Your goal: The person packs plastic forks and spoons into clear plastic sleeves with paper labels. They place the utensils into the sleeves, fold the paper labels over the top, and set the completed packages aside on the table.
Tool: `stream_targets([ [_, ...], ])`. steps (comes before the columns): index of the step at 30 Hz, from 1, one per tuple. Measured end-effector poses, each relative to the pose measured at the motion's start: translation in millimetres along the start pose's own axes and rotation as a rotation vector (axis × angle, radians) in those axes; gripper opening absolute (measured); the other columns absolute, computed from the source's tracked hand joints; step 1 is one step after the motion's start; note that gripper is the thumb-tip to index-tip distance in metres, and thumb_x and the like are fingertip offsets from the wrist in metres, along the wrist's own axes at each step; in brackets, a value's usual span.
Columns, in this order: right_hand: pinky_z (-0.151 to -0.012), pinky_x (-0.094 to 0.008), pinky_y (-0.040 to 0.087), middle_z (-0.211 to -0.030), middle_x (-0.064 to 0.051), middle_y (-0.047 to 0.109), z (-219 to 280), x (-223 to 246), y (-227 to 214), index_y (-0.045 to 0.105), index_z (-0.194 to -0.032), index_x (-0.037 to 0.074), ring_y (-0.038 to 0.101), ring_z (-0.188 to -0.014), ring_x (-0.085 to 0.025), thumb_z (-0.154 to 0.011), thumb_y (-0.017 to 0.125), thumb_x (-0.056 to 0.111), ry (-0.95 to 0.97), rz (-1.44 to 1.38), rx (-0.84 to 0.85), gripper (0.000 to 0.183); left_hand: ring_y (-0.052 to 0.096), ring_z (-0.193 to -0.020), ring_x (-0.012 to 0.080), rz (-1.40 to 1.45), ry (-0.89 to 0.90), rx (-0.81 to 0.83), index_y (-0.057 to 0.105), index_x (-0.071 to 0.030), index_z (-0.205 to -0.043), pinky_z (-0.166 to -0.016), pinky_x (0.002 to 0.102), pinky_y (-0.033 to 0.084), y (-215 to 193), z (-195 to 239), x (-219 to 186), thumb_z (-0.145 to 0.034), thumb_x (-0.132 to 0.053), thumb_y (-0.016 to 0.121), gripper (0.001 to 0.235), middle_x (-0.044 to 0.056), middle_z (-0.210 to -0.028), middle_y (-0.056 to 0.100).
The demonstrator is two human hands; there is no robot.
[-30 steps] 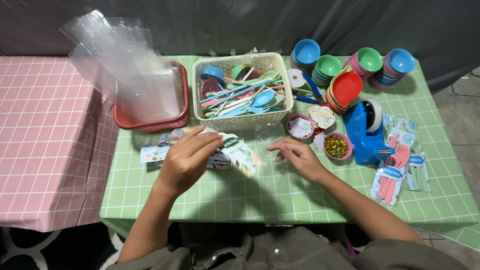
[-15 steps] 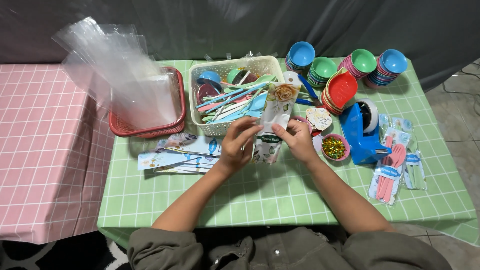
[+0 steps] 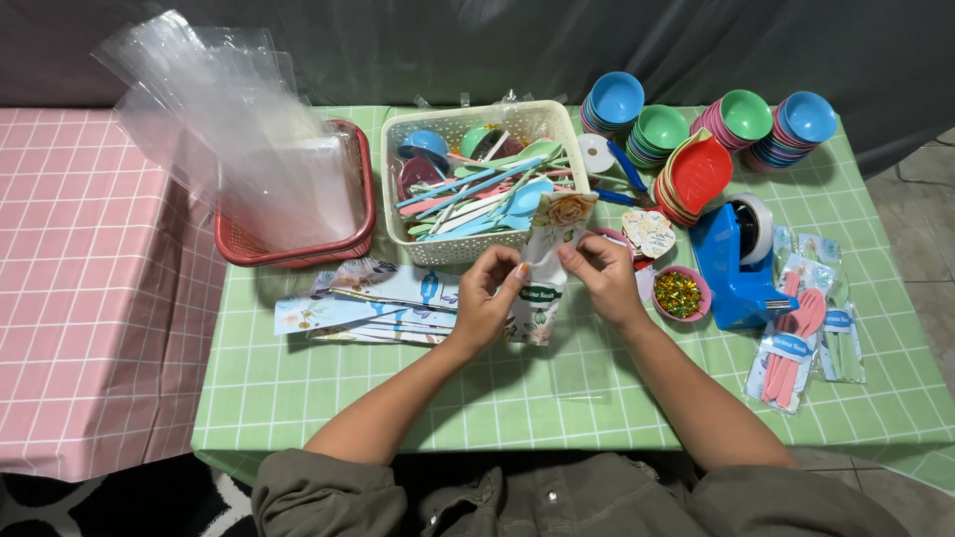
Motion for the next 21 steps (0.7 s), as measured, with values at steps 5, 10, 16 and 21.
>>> stream_targets([
  [5,-0.065,-0.022,0.039,-0.063,0.000,0.050,1.0,17.8,7.1,0.064,-0.068,0.006,0.043,-0.066,-0.006,-0.093,0.074,0.010,0.020,-0.055,0.098,0.027,0.051,-0.067,0.0073,0.055,-0.053,0.027,0.067,-0.007,-0.085,-0.062,0.026,0.047,-0.3,0.0,2.3,-0.102,-0.019,0.061,0.022,0.001,-0.067,0.057],
  [10,-0.056,-0.016,0.036,-0.062,0.005,0.053,12.1,-12.1,7.0,0.072,-0.080,0.007,0.042,-0.058,-0.001,-0.090,0.074,0.012,0.228,-0.375,0.124,0.012,0.043,-0.063,0.0039,0.218,-0.182,0.045,0.063,-0.008,-0.076,-0.059,0.019,0.038,5.6,0.5,-6.3,-0.101,-0.021,0.061,0.028,-0.004,-0.059,0.047],
  [16,-0.059,-0.017,0.036,-0.062,0.001,0.053,-1.1,20.7,7.7,0.071,-0.076,0.005,0.043,-0.062,-0.003,-0.094,0.072,0.011,0.150,-0.183,0.155,0.018,0.045,-0.059,0.0051,0.084,-0.100,-0.014,0.068,-0.007,-0.077,-0.057,0.020,0.040,-1.8,-4.2,-12.0,-0.099,-0.020,0.065,0.025,-0.001,-0.056,0.050],
  [21,-0.066,-0.022,0.040,-0.064,-0.002,0.051,-4.0,15.6,7.0,0.066,-0.070,0.004,0.042,-0.068,-0.007,-0.095,0.071,0.009,0.015,-0.088,0.147,0.026,0.056,-0.066,0.0104,-0.065,0.003,-0.037,0.072,-0.005,-0.094,-0.062,0.029,0.052,2.4,-2.3,-26.9,-0.095,-0.015,0.069,0.011,0.007,-0.068,0.064],
])
Point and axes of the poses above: each hand's wrist, its own z-axis away from the middle knuckle, its own y-axis out of the palm, x = y × z, the point moved 1 cm from there along -z, towards the middle knuckle
